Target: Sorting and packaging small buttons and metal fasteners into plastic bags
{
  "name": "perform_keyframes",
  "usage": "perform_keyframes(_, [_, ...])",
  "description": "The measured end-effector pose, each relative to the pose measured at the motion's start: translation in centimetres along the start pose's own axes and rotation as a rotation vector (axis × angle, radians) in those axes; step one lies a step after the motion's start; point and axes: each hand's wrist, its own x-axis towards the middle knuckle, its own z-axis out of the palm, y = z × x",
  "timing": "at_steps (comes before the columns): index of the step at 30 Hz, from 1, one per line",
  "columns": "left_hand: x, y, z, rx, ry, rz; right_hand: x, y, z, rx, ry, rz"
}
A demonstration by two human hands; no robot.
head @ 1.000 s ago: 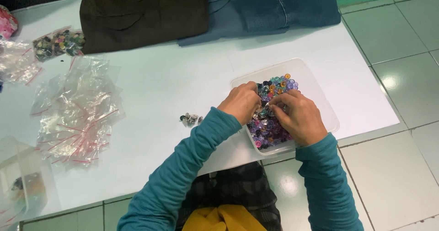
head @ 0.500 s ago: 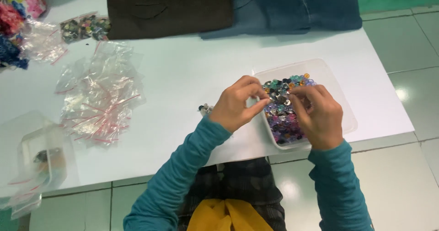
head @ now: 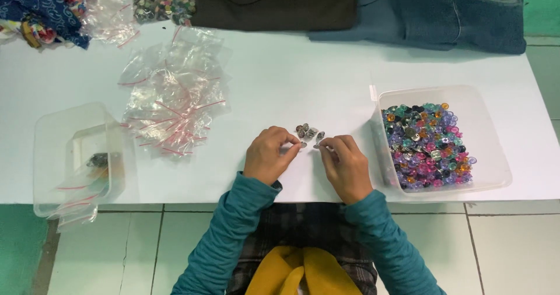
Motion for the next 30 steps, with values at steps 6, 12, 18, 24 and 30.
perform_keyframes(6, [-0.2, -0.9, 1.4, 0.127, 0.047, 0.060, 0.7, -0.4, 0.1, -0.065, -0.068, 0.051])
perform_keyframes(12, [0.1, 2.5, -0.2, 0.096, 0.109, 0.057, -0.3, -1.3, -1.6, -0.006, -0.028, 0.000])
perform_keyframes(18, [2.0, 7.6, 0.7, -0.008, 0.143, 0.254, -0.8, -3.9, -8.7, 0.041, -0.006, 0.000])
perform_keyframes(24, [5.6, 14.0, 5.6, 0.073, -0.028, 0.509, 1.1, 1.2, -17.5, -0.267, -0.063, 0.135])
perform_keyframes(30, [7.7, 12.4, 17.4, 0.461, -0.079, 0.624, -1.0, 10.7, -18.2, -0.443, -0.172, 0.255])
